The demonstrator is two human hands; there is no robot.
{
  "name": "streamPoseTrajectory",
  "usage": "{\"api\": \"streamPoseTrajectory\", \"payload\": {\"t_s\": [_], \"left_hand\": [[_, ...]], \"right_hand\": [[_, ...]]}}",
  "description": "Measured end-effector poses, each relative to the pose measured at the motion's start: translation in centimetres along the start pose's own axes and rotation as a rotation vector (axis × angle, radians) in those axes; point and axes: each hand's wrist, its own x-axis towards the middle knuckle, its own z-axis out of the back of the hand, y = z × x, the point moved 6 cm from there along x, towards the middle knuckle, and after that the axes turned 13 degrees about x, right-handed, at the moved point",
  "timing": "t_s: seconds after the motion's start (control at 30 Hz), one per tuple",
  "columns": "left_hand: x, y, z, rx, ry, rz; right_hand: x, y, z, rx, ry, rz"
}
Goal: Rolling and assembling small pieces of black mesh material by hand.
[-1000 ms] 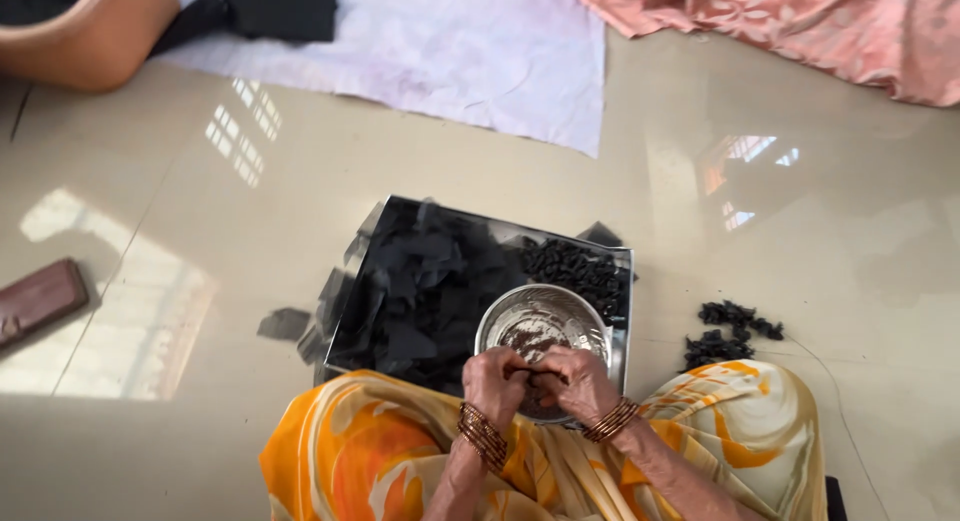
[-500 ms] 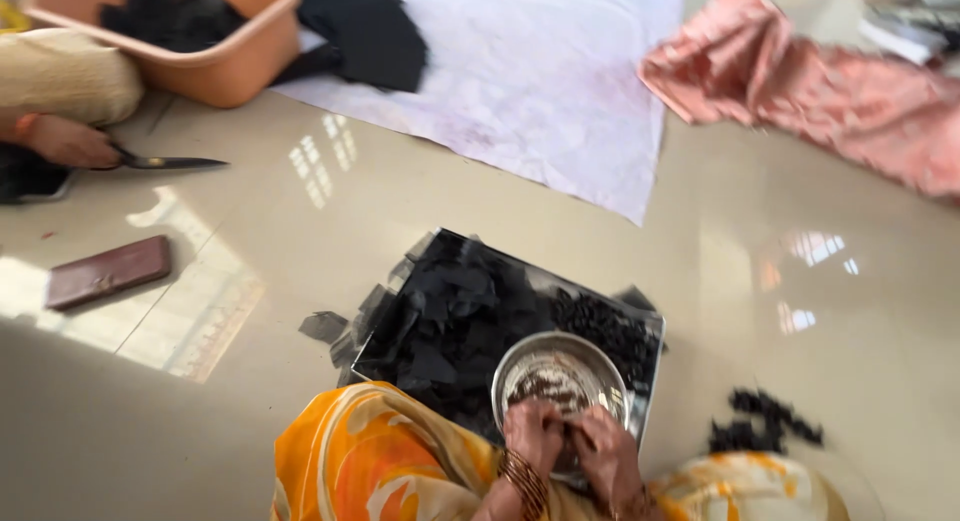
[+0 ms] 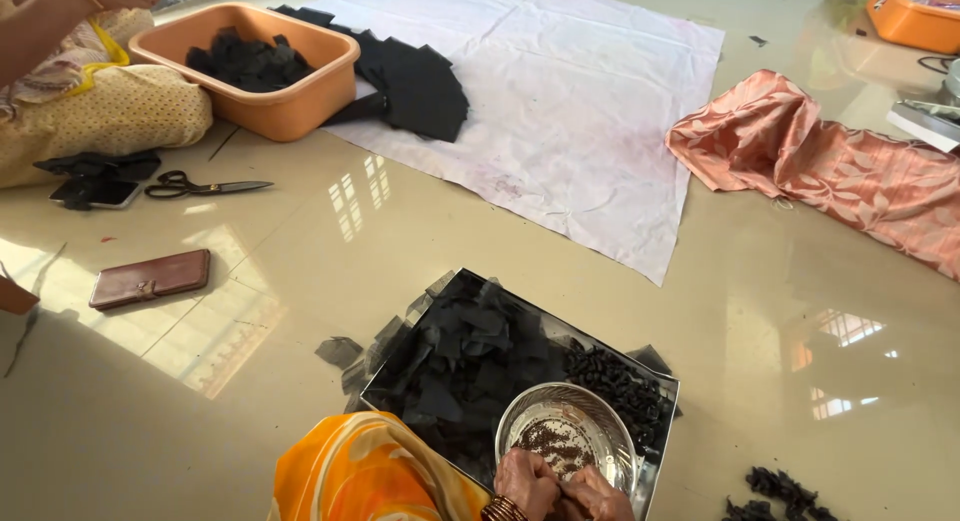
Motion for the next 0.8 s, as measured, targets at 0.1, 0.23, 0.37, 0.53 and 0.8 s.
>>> {"api": "streamPoseTrajectory", "payload": {"t_s": [0.1,0.23,0.37,0.53,0.8], "left_hand": [[-1.6,-2.6,2.1,-0.193,0.168,0.093],[-1.6,-1.7,2.0,-0.329,0.245,0.068],[-1.8,-2.3,2.4,-0.397,0.234,0.050],[-2.2,-3.4,3.6,-0.226,0.156,0.115],[-0.2,-1.2,-0.6,-0.730,0.400,0.118]], "right_hand": [[0.1,-2.7,0.0,0.151,-0.040,0.006],[0.6,-0.9,0.0,0.033,-0.176,0.126],[0.3,5.2,0.1,-0.307,-0.272,0.286],[0.4,7.3,0.5,-0.155,-0.244,0.196],[-0.5,9.5,1.5,0.182,-0.300,-0.023]]}}
